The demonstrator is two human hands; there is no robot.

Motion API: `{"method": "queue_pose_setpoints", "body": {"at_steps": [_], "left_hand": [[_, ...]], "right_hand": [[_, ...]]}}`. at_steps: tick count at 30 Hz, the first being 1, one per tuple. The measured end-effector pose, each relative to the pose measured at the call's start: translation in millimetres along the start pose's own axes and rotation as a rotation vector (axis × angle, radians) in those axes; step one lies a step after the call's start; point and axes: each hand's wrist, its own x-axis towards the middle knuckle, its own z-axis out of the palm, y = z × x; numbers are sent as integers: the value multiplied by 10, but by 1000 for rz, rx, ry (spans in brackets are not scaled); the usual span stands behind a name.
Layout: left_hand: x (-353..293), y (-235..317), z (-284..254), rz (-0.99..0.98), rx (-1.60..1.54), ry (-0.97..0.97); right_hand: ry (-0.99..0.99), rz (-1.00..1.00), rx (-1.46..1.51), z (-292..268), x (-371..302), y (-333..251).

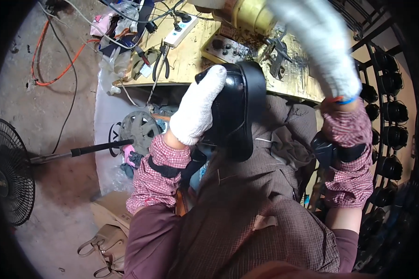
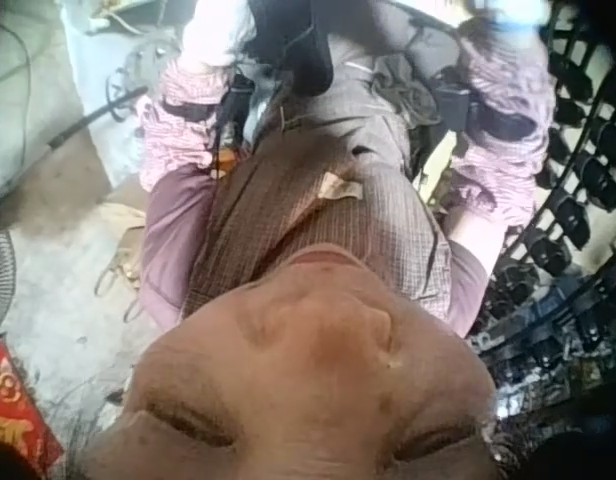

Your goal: Polishing and cleaning a black leather shoe with a cloth.

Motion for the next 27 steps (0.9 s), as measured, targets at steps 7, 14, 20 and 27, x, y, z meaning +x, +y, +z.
{"method": "queue_pose_setpoints", "body": {"at_steps": [7, 14, 20, 27], "left_hand": [[434, 115, -352, 225, -32, 128], [953, 325, -573, 316, -70, 314], [1005, 349, -607, 400, -16, 400], [452, -245, -194, 269, -33, 458]], "right_hand": [[-699, -399, -198, 959, -1154, -238], [-127, 413, -232, -298, -2017, 371], [49, 509, -423, -471, -1705, 794], [-16, 401, -723, -63, -1477, 1616]]}}
